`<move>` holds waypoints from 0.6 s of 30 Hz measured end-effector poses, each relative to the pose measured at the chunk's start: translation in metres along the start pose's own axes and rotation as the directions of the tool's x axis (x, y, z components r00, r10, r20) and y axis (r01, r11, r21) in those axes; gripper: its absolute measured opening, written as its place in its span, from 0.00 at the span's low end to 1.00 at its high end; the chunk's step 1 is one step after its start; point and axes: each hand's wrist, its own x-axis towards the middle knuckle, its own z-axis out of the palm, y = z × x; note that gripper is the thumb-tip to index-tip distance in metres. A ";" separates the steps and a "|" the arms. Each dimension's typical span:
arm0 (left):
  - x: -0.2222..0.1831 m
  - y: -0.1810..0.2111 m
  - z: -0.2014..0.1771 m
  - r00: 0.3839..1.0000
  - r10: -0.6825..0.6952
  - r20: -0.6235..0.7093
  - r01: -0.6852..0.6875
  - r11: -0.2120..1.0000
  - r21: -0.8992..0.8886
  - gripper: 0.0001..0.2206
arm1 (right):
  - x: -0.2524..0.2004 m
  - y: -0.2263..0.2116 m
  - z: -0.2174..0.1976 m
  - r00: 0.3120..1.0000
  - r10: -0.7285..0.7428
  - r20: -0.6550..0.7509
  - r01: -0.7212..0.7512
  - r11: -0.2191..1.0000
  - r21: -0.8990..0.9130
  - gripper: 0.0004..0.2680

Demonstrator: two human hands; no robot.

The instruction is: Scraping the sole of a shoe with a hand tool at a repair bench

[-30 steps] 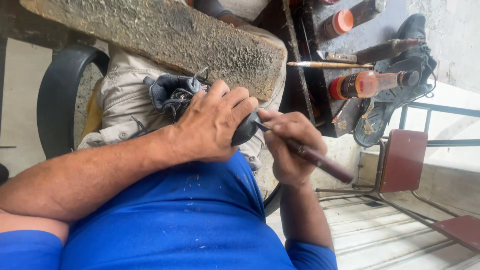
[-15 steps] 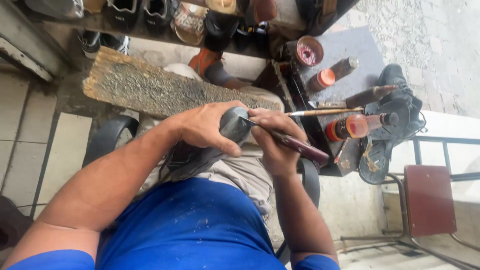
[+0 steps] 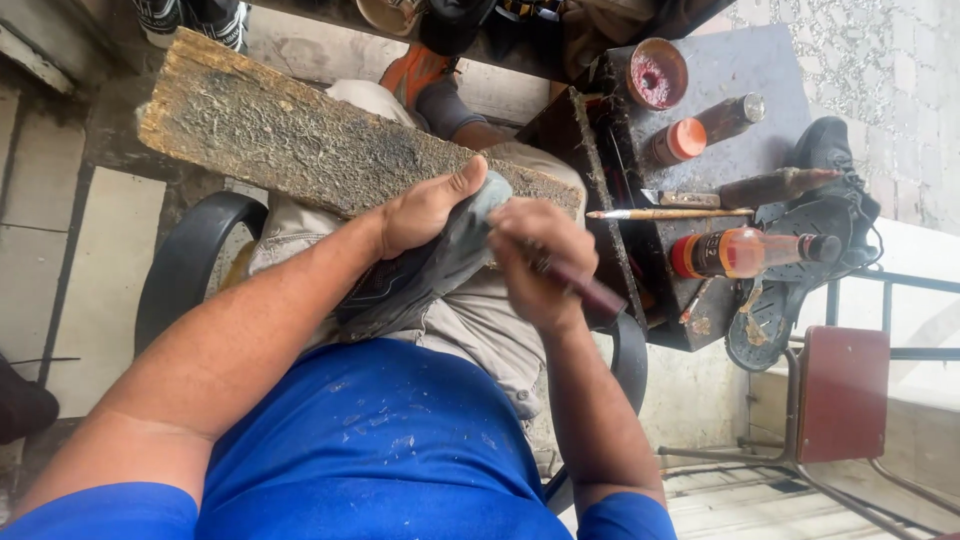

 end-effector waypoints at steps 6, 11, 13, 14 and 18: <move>0.035 -0.041 -0.018 0.986 0.014 -0.168 0.061 0.900 0.432 0.35 | 0.001 0.006 -0.022 0.992 0.107 0.065 -0.106 0.994 -0.019 0.05; 0.027 -0.027 0.002 0.976 -0.010 -0.217 0.120 0.857 0.501 0.36 | -0.011 0.016 -0.041 0.980 0.191 0.049 -0.189 0.981 -0.035 0.05; 0.026 -0.020 0.010 0.979 0.021 -0.201 0.086 0.856 0.509 0.36 | -0.011 0.020 -0.049 0.982 0.188 0.008 -0.187 0.981 -0.050 0.05; 0.022 -0.015 0.014 0.980 0.003 -0.197 0.103 0.843 0.527 0.37 | -0.012 0.015 -0.048 0.978 0.210 0.015 -0.209 0.977 -0.050 0.05; 0.016 0.009 0.034 0.966 -0.060 -0.252 0.210 0.750 0.627 0.39 | -0.023 0.036 -0.065 0.963 0.251 -0.100 -0.257 0.965 -0.051 0.05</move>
